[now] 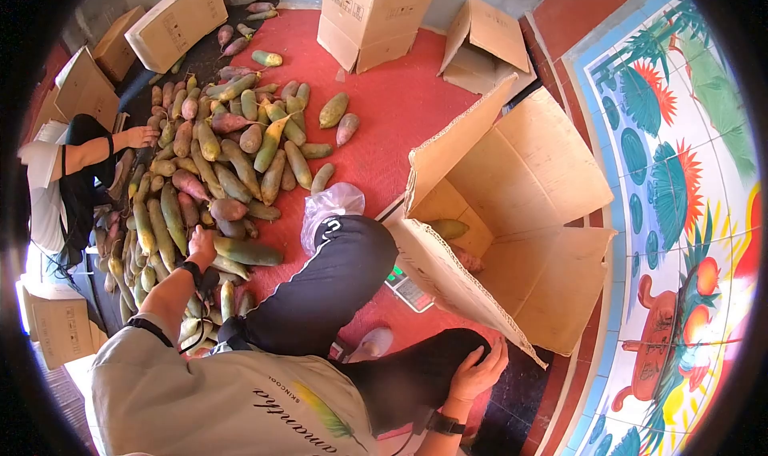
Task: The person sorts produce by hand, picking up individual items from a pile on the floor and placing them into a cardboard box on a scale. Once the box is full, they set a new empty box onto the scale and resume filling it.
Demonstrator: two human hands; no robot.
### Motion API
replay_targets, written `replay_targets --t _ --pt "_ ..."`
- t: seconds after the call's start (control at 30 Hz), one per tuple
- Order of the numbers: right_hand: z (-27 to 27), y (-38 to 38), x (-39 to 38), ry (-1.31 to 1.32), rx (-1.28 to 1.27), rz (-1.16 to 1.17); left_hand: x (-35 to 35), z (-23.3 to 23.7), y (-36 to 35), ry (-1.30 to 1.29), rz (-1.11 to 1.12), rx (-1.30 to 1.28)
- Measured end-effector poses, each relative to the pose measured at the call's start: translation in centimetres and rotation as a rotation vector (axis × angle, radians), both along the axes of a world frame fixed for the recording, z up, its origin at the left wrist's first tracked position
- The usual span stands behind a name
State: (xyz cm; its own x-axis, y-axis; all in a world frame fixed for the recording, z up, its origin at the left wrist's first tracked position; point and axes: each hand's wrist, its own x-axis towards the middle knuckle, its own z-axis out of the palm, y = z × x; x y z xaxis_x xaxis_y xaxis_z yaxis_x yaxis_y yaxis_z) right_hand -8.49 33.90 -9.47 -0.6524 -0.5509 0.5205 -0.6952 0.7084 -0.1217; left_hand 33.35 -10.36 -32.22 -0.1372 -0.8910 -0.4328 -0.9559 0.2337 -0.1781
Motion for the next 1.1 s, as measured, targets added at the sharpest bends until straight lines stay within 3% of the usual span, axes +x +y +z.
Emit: replay_targets --t 0.13,0.17,0.3,0.57,0.67,0.7,0.83,1.0,1.1 --pt "0.1 0.1 0.2 -0.007 0.000 -0.004 -0.8 1.0 1.8 0.120 0.064 -0.027" --pt "0.2 0.1 0.2 -0.009 0.003 -0.009 -1.3 1.4 1.3 0.183 0.179 -0.043" --pt "0.1 0.3 0.1 -0.033 0.014 -0.025 -3.0 3.3 -0.1 0.421 0.149 -0.177" --pt "0.1 -0.2 0.2 -0.013 0.009 -0.037 -5.0 1.5 -5.4 0.308 0.042 -0.110" --pt "0.2 -0.3 0.2 -0.022 0.010 -0.037 -5.6 1.8 -6.4 0.240 0.087 0.080" --pt "0.1 -0.4 0.2 -0.030 0.014 -0.040 -5.5 1.5 -6.0 0.179 -0.030 -0.031" --pt "0.3 -0.4 0.4 -0.021 0.035 -0.061 -5.9 1.0 -4.8 0.127 -0.106 -0.088" --pt "0.4 -0.7 0.2 -0.041 0.030 -0.031 -5.9 0.3 -3.4 0.084 -0.162 0.002" --pt "0.1 -0.6 0.1 -0.044 0.024 -0.045 -6.2 1.5 -2.5 0.154 -0.077 0.105"
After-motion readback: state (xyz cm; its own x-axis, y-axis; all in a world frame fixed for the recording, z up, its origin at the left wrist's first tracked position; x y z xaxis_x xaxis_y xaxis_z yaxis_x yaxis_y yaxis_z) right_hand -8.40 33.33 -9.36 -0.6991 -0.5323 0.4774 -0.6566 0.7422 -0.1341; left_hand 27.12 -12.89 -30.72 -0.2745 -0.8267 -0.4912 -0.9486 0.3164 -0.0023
